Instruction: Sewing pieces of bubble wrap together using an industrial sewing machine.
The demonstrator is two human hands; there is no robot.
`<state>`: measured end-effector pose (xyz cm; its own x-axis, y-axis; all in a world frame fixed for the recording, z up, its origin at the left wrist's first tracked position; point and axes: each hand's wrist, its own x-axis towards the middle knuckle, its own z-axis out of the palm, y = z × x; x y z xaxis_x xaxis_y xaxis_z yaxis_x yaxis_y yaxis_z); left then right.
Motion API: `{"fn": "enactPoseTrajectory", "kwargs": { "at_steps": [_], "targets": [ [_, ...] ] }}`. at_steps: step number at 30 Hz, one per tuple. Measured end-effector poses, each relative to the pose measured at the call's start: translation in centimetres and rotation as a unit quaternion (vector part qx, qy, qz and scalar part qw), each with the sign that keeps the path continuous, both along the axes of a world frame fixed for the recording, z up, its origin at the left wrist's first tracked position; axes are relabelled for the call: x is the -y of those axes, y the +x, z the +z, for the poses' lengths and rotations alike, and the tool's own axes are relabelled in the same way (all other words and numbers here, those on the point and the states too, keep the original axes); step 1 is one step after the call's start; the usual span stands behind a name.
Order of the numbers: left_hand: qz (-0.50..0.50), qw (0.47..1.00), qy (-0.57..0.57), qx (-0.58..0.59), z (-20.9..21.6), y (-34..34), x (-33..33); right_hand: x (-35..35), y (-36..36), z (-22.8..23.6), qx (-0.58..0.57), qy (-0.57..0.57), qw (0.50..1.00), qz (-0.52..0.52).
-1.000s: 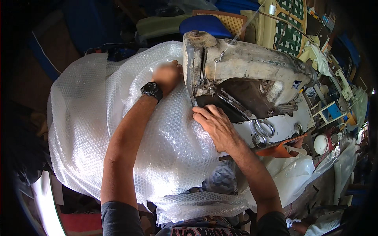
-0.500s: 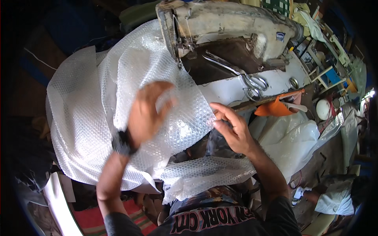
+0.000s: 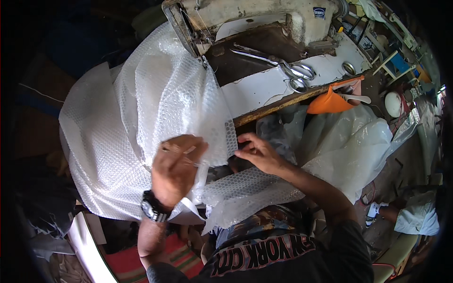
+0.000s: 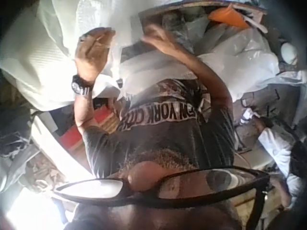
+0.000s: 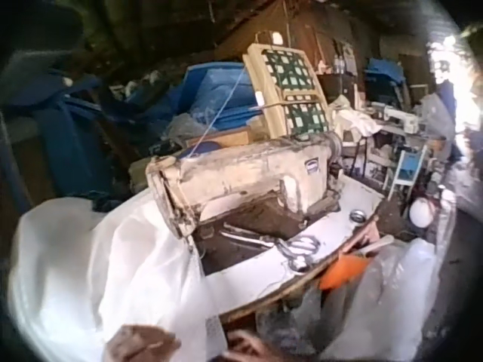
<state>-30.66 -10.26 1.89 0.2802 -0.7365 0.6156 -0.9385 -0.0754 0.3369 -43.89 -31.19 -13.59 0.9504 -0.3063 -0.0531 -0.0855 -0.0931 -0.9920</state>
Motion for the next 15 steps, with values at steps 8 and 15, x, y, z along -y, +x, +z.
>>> {"fn": "enactPoseTrajectory", "kwargs": {
  "at_steps": [8,15],
  "targets": [
    [-0.007,0.979,0.15,0.136,-4.3,-1.7,-0.1,-1.4,-2.4,2.7,-0.006,0.237,0.964,0.12],
    [-0.04,0.991,0.108,0.064,-3.4,-2.5,0.0,-1.4,-2.9,3.8,0.007,0.292,0.948,0.124]
  ]
}}
